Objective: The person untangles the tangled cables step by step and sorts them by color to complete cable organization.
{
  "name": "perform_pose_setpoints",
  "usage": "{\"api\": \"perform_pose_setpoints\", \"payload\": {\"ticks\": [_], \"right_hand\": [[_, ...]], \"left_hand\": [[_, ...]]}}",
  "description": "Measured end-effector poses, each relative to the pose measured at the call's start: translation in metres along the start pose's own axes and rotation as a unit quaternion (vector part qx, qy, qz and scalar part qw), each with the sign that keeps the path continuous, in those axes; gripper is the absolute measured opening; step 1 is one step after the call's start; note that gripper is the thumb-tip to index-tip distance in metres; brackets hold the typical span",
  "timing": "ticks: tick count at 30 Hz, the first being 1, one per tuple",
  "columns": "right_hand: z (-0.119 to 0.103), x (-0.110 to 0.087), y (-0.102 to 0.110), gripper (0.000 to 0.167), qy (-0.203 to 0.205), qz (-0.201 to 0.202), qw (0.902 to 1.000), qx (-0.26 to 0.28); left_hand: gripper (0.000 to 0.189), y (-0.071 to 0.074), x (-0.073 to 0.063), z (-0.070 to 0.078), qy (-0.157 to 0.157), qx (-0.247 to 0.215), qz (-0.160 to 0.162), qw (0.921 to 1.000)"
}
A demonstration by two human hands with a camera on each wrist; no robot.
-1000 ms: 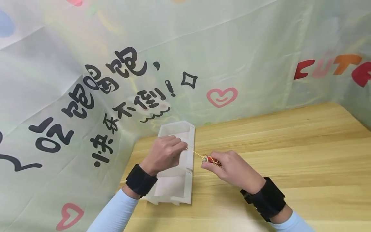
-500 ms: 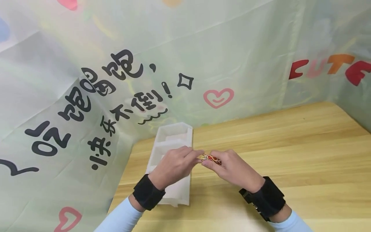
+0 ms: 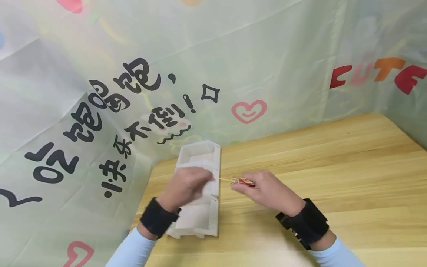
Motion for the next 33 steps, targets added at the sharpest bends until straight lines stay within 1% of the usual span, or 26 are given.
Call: {"api": "perform_pose_setpoints", "payload": {"ticks": [2, 4, 5, 6, 7, 9, 12, 15, 17, 18, 20, 23, 25, 27, 28, 30, 32, 33], "right_hand": [[0.007, -0.006, 0.013, 0.034, -0.021, 0.017, 0.9995, -0.014], [0.014, -0.013, 0.028, 0.036, -0.045, 0.043, 0.9978, -0.021], [0.016, -0.017, 0.035, 0.036, -0.055, 0.055, 0.9967, -0.024], [0.018, -0.02, 0.04, 0.036, -0.066, 0.065, 0.9954, -0.025], [0.018, -0.021, 0.044, 0.035, -0.07, 0.072, 0.9946, -0.025], [0.019, -0.022, 0.046, 0.034, -0.075, 0.075, 0.9941, -0.023], [0.02, -0.018, 0.042, 0.034, -0.076, 0.068, 0.9947, -0.017], [0.021, -0.015, 0.035, 0.032, -0.076, 0.06, 0.9952, -0.012], [0.022, -0.014, 0.032, 0.031, -0.077, 0.056, 0.9954, -0.011], [0.022, -0.013, 0.03, 0.031, -0.079, 0.054, 0.9954, -0.011], [0.023, -0.015, 0.029, 0.03, -0.081, 0.052, 0.9953, -0.012], [0.025, -0.016, 0.028, 0.03, -0.086, 0.047, 0.9951, -0.017], [0.026, -0.016, 0.027, 0.028, -0.09, 0.043, 0.9948, -0.019], [0.027, -0.016, 0.025, 0.027, -0.094, 0.04, 0.9946, -0.02], [0.027, -0.015, 0.025, 0.026, -0.095, 0.038, 0.9946, -0.019], [0.027, -0.013, 0.023, 0.026, -0.095, 0.033, 0.9948, -0.017], [0.027, -0.012, 0.022, 0.027, -0.094, 0.029, 0.995, -0.014], [0.027, -0.011, 0.022, 0.027, -0.094, 0.029, 0.9951, -0.013]], "left_hand": [[0.014, 0.014, -0.017, -0.024, 0.05, -0.025, 0.029, 0.998], [0.015, 0.025, -0.036, -0.048, 0.105, -0.05, 0.05, 0.9919], [0.014, 0.028, -0.044, -0.058, 0.128, -0.058, 0.054, 0.9886], [0.012, 0.028, -0.051, -0.067, 0.15, -0.063, 0.052, 0.9853], [0.01, 0.026, -0.057, -0.075, 0.168, -0.066, 0.045, 0.9824], [0.007, 0.02, -0.063, -0.091, 0.201, -0.079, 0.021, 0.9761], [0.01, 0.008, -0.069, -0.115, 0.254, -0.083, -0.007, 0.9637], [0.01, -0.004, -0.076, -0.139, 0.297, -0.077, -0.038, 0.9509], [0.01, -0.012, -0.082, -0.154, 0.323, -0.074, -0.061, 0.9414], [0.01, -0.017, -0.085, -0.162, 0.337, -0.073, -0.074, 0.9356], [0.011, -0.027, -0.087, -0.176, 0.366, -0.071, -0.102, 0.9223], [0.013, -0.044, -0.085, -0.195, 0.396, -0.067, -0.147, 0.9038], [0.015, -0.056, -0.082, -0.204, 0.408, -0.065, -0.178, 0.8932], [0.016, -0.068, -0.079, -0.211, 0.413, -0.057, -0.199, 0.8868], [0.016, -0.073, -0.078, -0.214, 0.416, -0.051, -0.202, 0.8853], [0.015, -0.078, -0.074, -0.218, 0.414, -0.017, -0.194, 0.8889], [0.013, -0.079, -0.07, -0.219, 0.412, 0.028, -0.17, 0.8946], [0.012, -0.079, -0.068, -0.219, 0.412, 0.051, -0.16, 0.8958]]}}
Point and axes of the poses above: each hand's wrist, its own x-axis towards the middle knuckle, its own y-axis out of the back of the hand, z = x × y, the point moved 10 cm from there along x, towards the middle knuckle, and after that the axes turned 12 degrees about -z, right-handed, at the moved point
